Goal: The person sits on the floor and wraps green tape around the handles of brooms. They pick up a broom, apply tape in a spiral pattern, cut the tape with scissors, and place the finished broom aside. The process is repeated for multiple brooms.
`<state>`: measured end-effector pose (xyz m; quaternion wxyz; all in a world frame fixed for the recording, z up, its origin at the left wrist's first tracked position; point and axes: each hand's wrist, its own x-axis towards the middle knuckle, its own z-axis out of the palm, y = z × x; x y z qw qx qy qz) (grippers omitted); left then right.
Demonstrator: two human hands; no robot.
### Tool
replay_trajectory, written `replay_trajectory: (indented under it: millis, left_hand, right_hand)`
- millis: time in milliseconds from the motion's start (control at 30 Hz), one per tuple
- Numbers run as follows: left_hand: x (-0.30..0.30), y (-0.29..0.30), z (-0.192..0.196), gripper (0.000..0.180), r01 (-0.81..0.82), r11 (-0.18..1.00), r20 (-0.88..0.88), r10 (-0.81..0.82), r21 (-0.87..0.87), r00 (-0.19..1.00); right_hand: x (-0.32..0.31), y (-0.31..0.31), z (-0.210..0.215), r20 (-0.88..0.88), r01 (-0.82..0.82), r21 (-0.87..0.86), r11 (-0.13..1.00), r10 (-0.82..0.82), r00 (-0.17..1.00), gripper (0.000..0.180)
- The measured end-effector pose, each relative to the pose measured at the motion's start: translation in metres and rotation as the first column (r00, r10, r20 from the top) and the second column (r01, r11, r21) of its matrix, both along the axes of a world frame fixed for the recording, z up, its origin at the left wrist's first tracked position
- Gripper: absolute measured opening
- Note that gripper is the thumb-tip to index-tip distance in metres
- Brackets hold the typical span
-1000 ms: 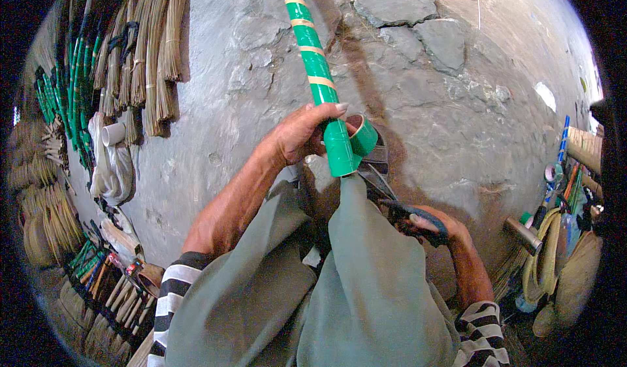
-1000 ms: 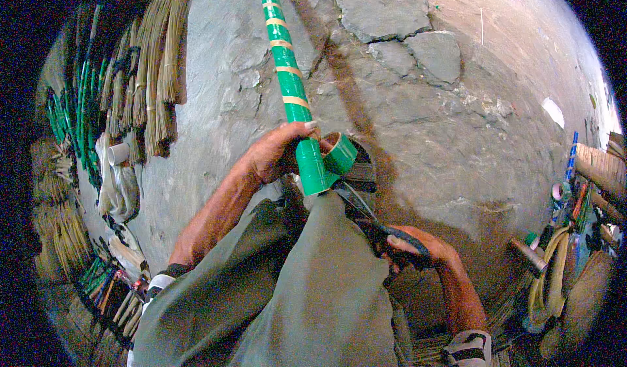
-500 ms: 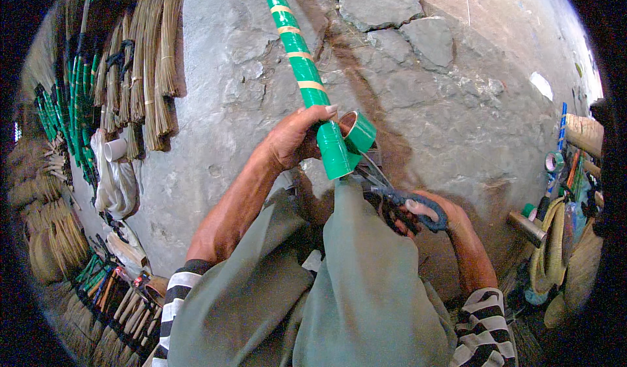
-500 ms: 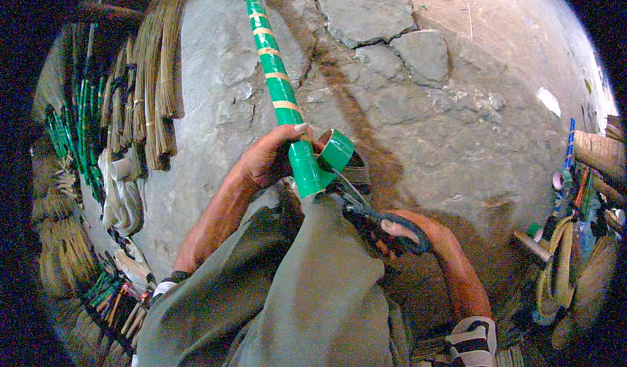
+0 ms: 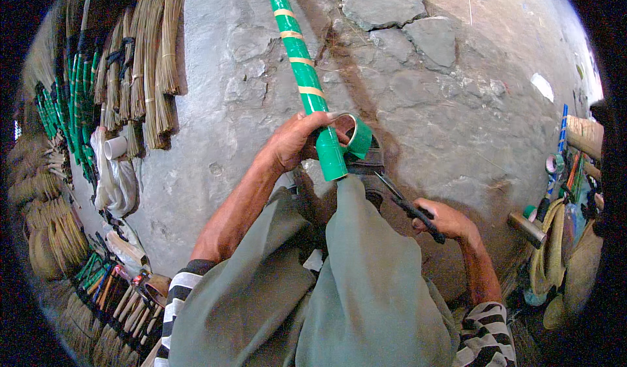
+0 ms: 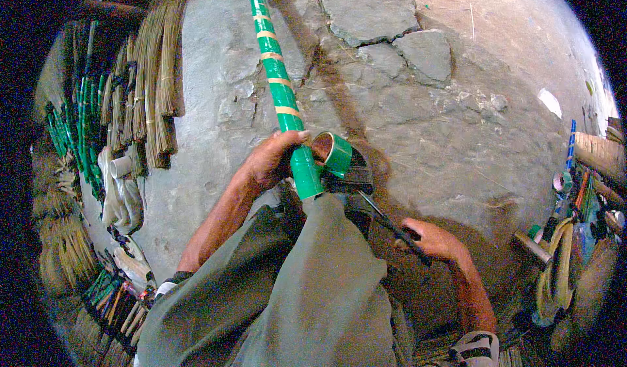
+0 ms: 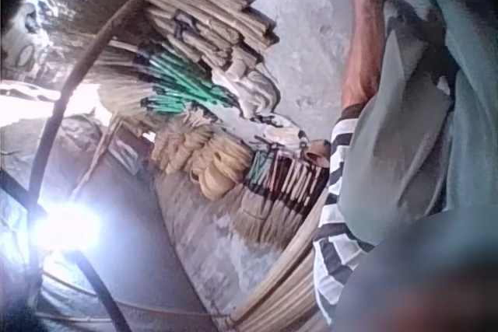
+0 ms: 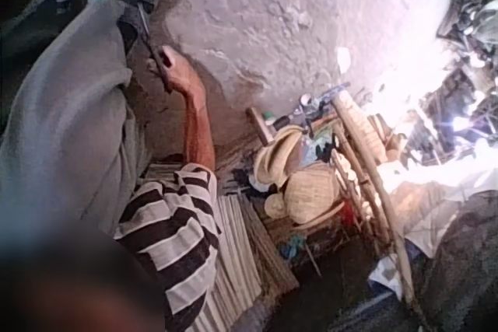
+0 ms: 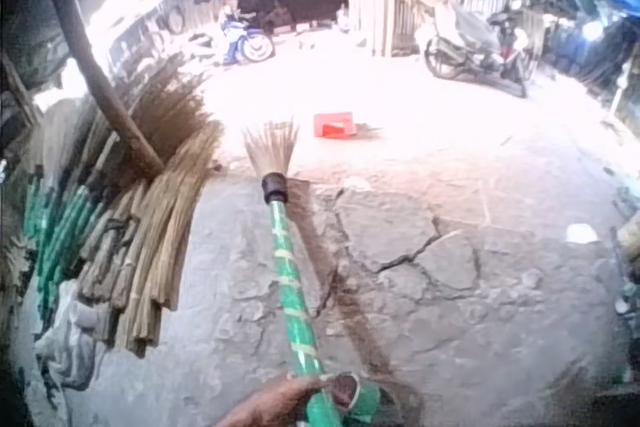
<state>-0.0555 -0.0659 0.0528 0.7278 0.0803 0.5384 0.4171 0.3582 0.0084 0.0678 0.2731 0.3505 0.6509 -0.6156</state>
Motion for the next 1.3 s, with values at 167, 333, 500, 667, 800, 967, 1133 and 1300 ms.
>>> replay_trajectory:
  millis: [167,333,500,667,800,967,1133,1300]
  left_hand:
    - [0.001,0.002,0.004,0.054,0.005,1.000,-0.022,-0.004,0.026,1.000]
    - [0.004,0.002,0.000,0.052,0.009,1.000,0.008,-0.009,0.024,1.000]
    - [0.003,-0.002,-0.006,0.038,-0.093,0.994,-0.134,0.085,-0.054,0.987]
    - [-0.005,0.009,-0.013,0.022,-0.483,0.864,-0.246,0.442,-0.140,0.863]
    - [0.000,0.029,-0.014,0.020,-0.505,0.863,0.086,0.502,0.015,0.861]
    - [0.008,0.051,-0.006,0.022,-0.562,0.827,0.467,0.507,-0.026,0.724]
    - [0.023,0.067,-0.017,0.019,-0.563,0.826,0.434,0.495,0.034,0.752]
    - [0.034,0.072,-0.037,0.022,-0.489,0.869,0.236,0.463,0.068,0.855]
  right_hand:
    - [0.037,-0.022,0.000,0.510,-0.589,0.532,0.608,0.325,0.797,0.053]
    - [-0.062,-0.011,-0.022,-0.248,0.320,0.508,0.800,-0.220,0.944,0.042]
    - [-0.186,0.009,-0.040,-0.347,0.629,-0.191,0.754,-0.651,0.675,0.033]
    - [-0.166,0.027,-0.027,-0.383,0.409,0.810,0.421,-0.150,0.911,0.030]
    - [-0.097,0.030,-0.021,-0.066,0.070,0.973,0.219,-0.028,0.997,0.037]
    - [-0.075,0.007,-0.002,-0.135,0.214,0.887,0.410,-0.213,0.968,0.043]
    - [-0.141,-0.029,0.011,-0.360,0.659,0.154,0.736,-0.580,0.731,0.052]
    - [-0.206,-0.035,-0.012,-0.301,0.767,-0.121,0.630,-0.760,0.577,0.050]
